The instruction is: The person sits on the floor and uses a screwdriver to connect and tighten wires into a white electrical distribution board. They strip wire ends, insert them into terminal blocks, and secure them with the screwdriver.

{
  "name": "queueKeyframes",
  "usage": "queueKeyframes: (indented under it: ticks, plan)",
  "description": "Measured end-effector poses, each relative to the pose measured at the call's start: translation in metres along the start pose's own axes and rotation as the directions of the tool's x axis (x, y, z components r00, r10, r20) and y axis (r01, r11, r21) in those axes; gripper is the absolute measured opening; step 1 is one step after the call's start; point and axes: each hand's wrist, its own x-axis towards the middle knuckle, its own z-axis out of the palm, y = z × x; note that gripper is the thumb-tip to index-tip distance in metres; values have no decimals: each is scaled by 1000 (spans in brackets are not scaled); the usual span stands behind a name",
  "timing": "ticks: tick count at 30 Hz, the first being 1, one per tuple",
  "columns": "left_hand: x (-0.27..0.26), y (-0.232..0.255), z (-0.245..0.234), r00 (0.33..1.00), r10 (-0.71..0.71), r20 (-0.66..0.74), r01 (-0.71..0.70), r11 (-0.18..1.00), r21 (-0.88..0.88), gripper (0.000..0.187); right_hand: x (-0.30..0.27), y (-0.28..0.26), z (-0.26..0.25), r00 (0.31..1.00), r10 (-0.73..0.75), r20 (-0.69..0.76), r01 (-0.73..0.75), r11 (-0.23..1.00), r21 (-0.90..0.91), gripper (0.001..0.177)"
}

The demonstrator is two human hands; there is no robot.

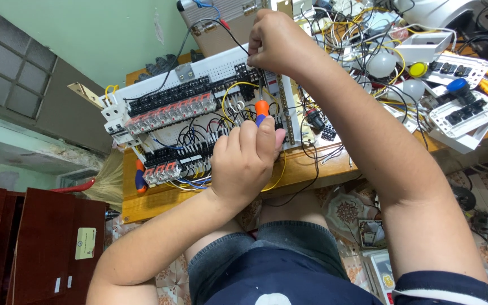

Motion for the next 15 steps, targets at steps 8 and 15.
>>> queueKeyframes:
  ticks: [8, 15]
  plan:
    - [40, -1, -11, 972, -51, 231, 60, 998, -36, 69, 2, 4, -1, 999, 7, 32, -8, 1000, 23, 10]
    - [38, -3, 2, 996, -65, -61, 73, 988, 139, 34, 0, -29, -23, 970, 195, 143, -201, 979, 23, 14]
